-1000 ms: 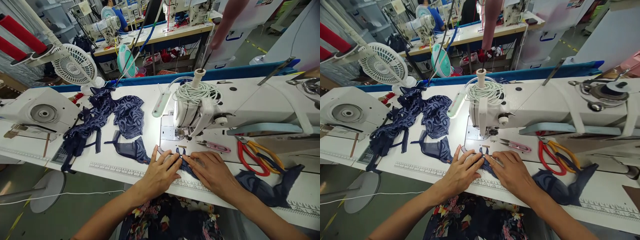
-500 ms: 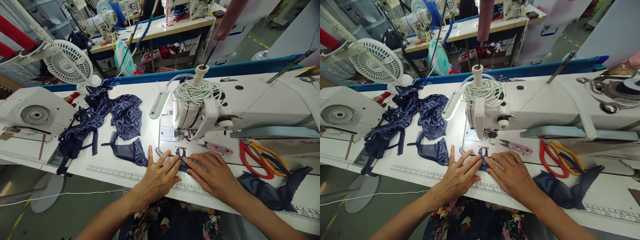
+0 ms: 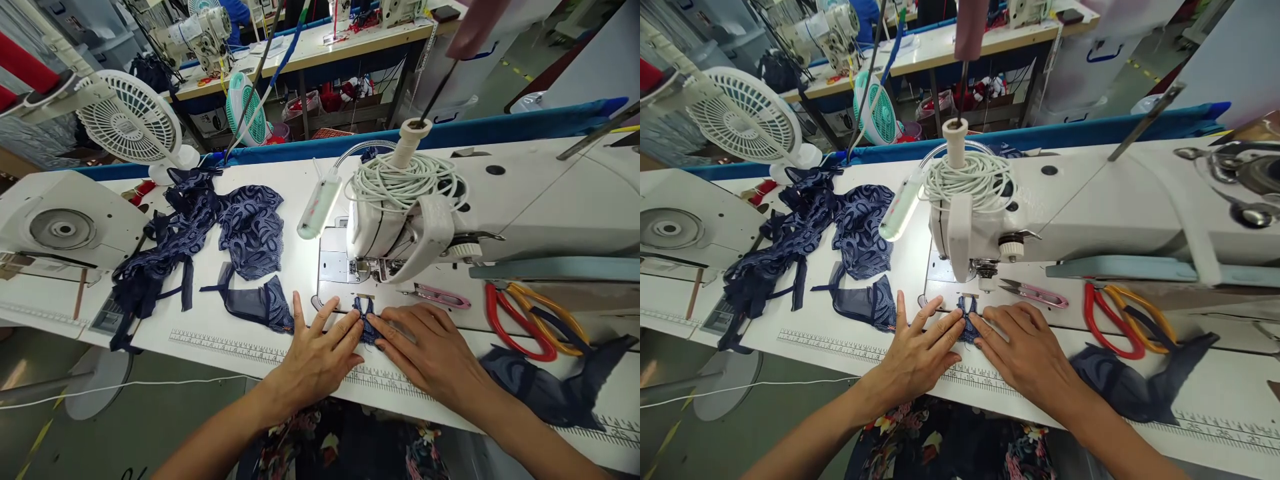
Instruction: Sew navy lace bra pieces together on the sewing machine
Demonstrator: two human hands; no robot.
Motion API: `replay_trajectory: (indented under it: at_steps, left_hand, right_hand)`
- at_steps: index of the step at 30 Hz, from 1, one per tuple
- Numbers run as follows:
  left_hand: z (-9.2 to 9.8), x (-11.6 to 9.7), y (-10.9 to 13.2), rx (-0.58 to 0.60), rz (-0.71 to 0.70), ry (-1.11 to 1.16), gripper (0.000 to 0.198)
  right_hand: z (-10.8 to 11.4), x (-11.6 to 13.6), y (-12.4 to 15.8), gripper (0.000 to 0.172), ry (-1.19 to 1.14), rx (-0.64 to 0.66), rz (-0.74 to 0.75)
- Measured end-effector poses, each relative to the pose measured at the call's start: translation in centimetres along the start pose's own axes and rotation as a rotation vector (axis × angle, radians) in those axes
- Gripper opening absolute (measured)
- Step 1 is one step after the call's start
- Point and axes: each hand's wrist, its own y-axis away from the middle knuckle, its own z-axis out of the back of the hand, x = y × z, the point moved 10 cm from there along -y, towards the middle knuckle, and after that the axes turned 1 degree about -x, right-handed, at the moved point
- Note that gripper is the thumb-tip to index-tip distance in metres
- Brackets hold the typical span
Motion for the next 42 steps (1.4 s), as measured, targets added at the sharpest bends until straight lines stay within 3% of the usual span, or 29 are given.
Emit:
replay_trajectory:
  at_steps: [11,19,21,24,27,31,38,42]
  left_hand:
    - [-0.2,-0.2,-0.7,0.072,-0.024,-0.037,0.035]
    - [0.0,0.1,-0.7,0.085,-0.009,0.077,0.035]
    - [0.4,0.3,-1.0,0.059,0.052,0.125,0.032]
    - [1.1,2.2,-1.6,-0.036,0.310,0.175,0.021]
    - [0.4,3.3,-1.9,-0.078,0.507,0.190,0.007]
    - [-0.6,2.2,-2.6,-0.076,0.461,0.229,0.013]
    - [0.3,2.3,-0.9,-0.106,0.517,0.168,0.014]
    - [0.3,1.8,-1.0,-0.095,0.463,0.215,0.015]
  right_hand:
    - [0.3,0.1,-0.6,0.032,-0.086,-0.058,-0.007]
    - [0.2,0.2,-0.6,0.032,-0.081,-0.049,-0.006]
    - [0.2,0.2,-0.5,0.033,-0.075,-0.046,0.006]
    - [0.1,0.3,-0.4,0.034,-0.069,-0.046,0.018]
    - [0.1,0.2,-0.1,0.033,-0.043,-0.047,0.019]
    - [0.8,0.1,0.3,0.031,-0.030,-0.093,-0.008]
    - [1.0,-0.9,1.2,0.035,-0.139,-0.152,-0.162]
    - [0.7,-1.1,1.4,0.036,-0.255,-0.148,-0.218]
